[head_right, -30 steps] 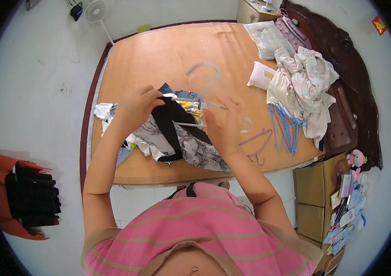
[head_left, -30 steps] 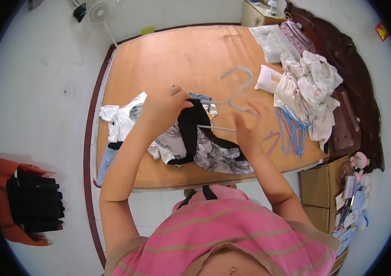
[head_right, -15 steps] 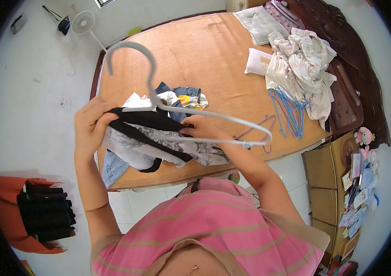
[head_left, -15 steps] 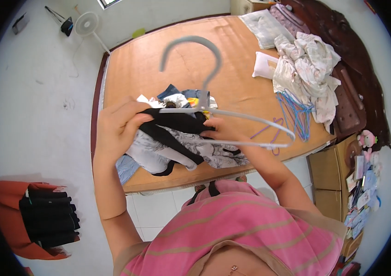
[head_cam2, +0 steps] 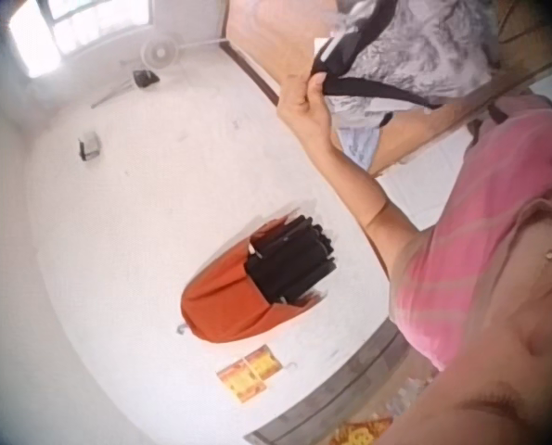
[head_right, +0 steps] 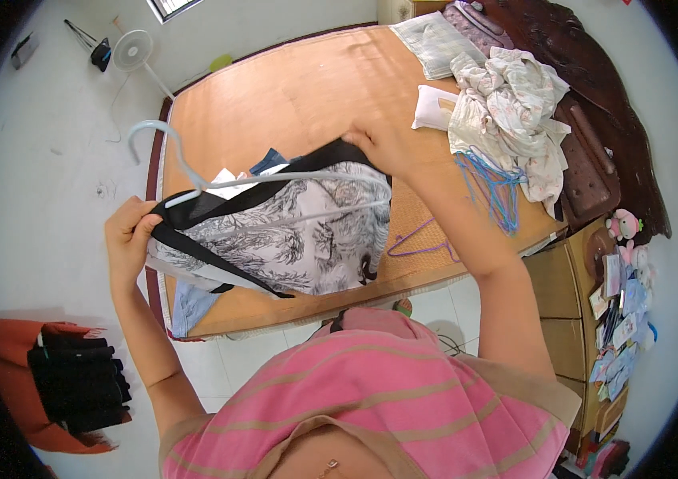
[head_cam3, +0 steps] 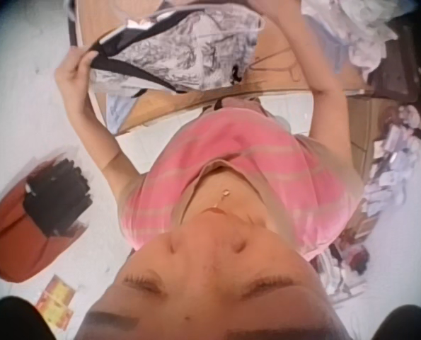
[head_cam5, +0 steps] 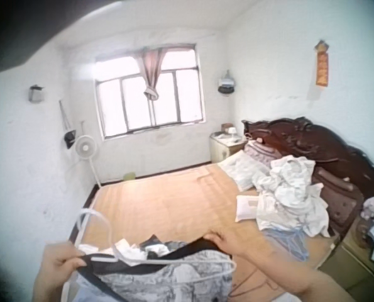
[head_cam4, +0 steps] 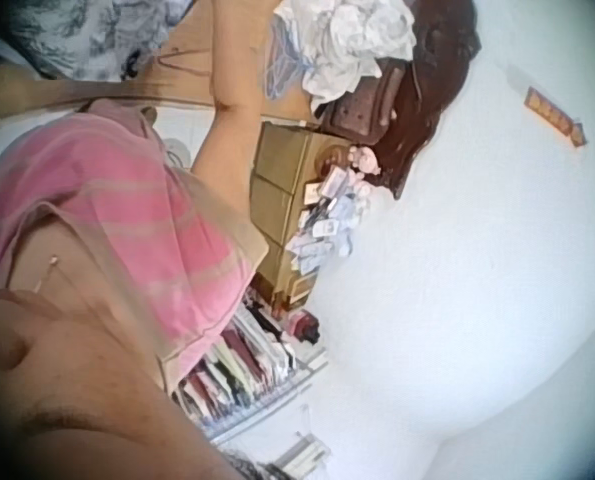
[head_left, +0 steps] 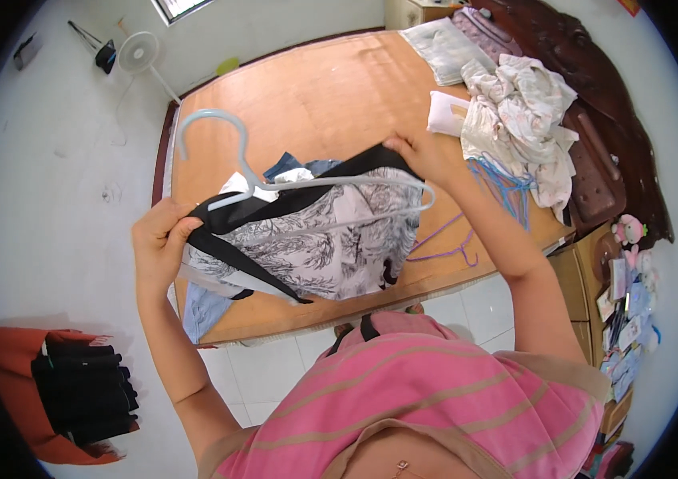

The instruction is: The person hangs various clothes using hangers and then places them onto a garment rack.

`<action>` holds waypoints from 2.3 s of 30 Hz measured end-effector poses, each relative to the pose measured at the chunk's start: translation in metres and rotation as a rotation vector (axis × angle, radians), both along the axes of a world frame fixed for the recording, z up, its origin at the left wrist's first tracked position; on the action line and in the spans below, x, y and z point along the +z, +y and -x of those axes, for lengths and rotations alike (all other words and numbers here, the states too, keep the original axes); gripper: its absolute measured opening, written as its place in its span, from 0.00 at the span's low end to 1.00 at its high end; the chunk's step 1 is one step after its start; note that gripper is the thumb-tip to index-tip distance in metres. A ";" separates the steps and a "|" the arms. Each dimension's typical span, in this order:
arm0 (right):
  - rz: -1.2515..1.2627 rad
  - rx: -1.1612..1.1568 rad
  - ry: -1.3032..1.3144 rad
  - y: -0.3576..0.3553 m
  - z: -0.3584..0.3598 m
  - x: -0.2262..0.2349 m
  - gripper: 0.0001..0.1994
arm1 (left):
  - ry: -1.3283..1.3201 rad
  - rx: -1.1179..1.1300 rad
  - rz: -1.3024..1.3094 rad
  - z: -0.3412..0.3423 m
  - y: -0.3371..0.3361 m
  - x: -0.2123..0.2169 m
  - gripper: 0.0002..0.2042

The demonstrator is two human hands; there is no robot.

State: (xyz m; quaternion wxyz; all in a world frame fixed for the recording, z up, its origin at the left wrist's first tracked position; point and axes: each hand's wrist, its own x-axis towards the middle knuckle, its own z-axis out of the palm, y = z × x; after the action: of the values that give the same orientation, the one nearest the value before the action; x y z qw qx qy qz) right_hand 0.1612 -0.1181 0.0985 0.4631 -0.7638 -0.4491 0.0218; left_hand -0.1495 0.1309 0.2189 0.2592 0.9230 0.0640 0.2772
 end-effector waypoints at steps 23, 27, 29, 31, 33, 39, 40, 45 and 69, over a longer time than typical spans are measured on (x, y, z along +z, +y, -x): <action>0.169 0.142 -0.132 -0.040 0.071 0.063 0.06 | -0.471 0.386 -0.016 -0.023 0.017 -0.019 0.06; -0.208 -0.299 -0.124 -0.019 0.044 0.069 0.06 | -0.500 0.336 0.015 -0.019 0.030 -0.013 0.06; -0.297 -0.348 -0.311 -0.001 0.029 0.050 0.08 | -0.541 0.270 0.016 -0.021 0.031 -0.008 0.06; -0.391 -0.382 -0.489 0.009 0.013 0.027 0.11 | -0.537 0.295 0.004 -0.022 0.031 -0.003 0.06; 0.099 -0.132 0.189 0.001 -0.003 0.009 0.14 | -0.533 0.324 -0.009 -0.019 0.032 0.001 0.07; 0.046 -0.496 0.063 -0.047 -0.059 0.007 0.13 | -0.519 0.390 0.017 -0.014 0.048 -0.007 0.09; 0.048 -0.520 -0.003 -0.050 -0.058 0.013 0.13 | -0.517 0.394 0.021 -0.014 0.052 -0.011 0.09; -0.171 -0.400 -0.384 -0.022 -0.016 0.065 0.07 | -0.457 0.331 0.122 -0.020 0.059 -0.021 0.06; -0.034 -0.096 -0.134 0.002 -0.039 0.251 0.16 | 0.008 -0.108 0.764 -0.113 0.036 -0.120 0.13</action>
State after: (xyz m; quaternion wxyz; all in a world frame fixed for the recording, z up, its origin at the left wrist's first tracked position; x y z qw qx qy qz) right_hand 0.2001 -0.1162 0.3490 0.4453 -0.7764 -0.4421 -0.0592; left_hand -0.0361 0.1674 0.0988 0.5982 0.7631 0.1150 0.2158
